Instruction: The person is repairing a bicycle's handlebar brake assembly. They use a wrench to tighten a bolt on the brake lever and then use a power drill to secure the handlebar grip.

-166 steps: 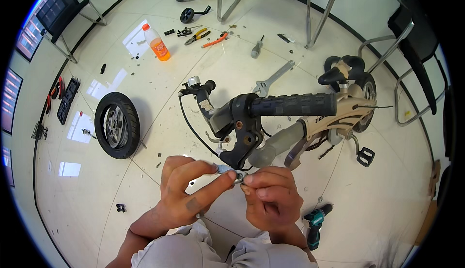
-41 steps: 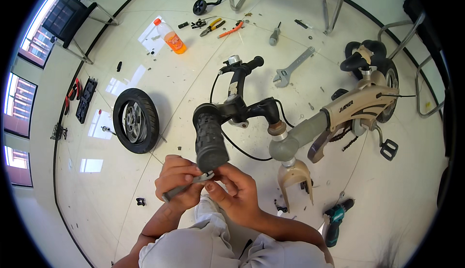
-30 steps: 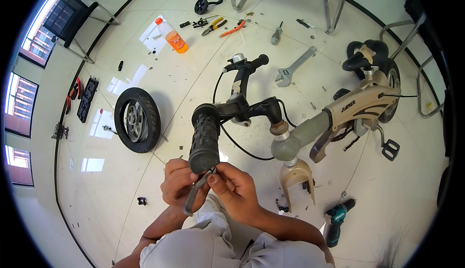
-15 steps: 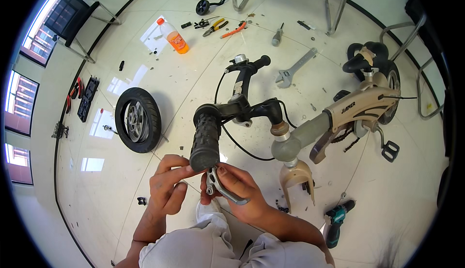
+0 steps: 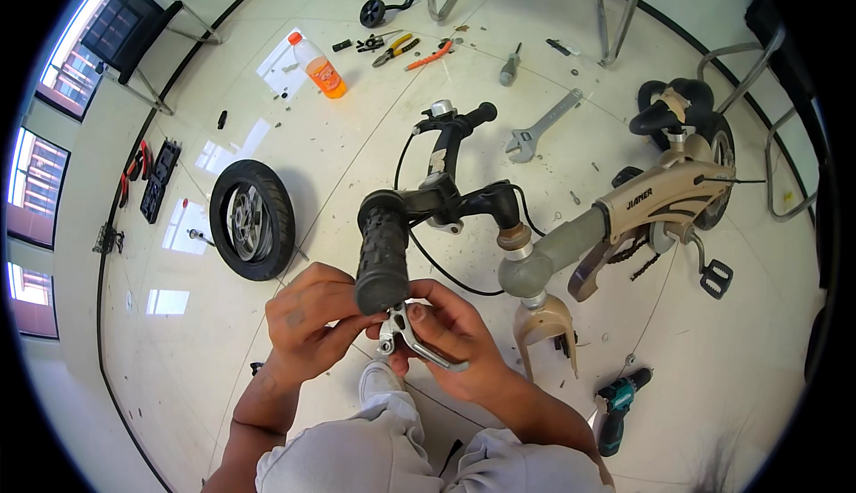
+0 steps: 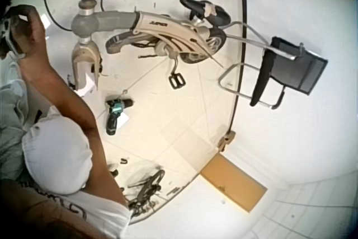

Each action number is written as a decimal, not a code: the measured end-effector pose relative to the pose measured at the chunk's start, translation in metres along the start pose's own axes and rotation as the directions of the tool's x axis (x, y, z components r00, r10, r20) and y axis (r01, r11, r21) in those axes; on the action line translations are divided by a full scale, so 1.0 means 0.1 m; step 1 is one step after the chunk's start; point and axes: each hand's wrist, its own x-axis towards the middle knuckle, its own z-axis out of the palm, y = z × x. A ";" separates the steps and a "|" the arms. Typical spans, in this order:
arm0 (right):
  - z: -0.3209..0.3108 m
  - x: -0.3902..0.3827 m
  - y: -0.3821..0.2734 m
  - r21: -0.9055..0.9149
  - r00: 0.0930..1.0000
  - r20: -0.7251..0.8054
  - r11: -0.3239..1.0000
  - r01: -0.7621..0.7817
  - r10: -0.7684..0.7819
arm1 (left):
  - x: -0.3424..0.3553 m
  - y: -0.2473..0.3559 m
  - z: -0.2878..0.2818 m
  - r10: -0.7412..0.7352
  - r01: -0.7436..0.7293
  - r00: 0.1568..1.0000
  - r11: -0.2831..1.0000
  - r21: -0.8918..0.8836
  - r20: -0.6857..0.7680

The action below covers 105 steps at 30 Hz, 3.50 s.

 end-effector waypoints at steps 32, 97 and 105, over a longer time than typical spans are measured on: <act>0.05 -0.21 -0.20 -0.615 0.928 -0.052 0.744 0.261 -0.369 | -0.02 -0.16 0.23 0.181 -0.187 0.970 0.982 -0.027 -0.162; 0.02 -0.50 -0.68 -0.716 0.515 0.209 0.229 0.660 -0.832 | 0.85 0.40 0.29 0.228 -0.214 0.962 0.971 -0.104 0.149; -0.03 -0.49 -0.69 -0.594 0.544 0.153 0.364 0.718 -0.825 | 0.91 0.38 0.24 0.282 -0.271 0.933 0.959 -0.079 0.225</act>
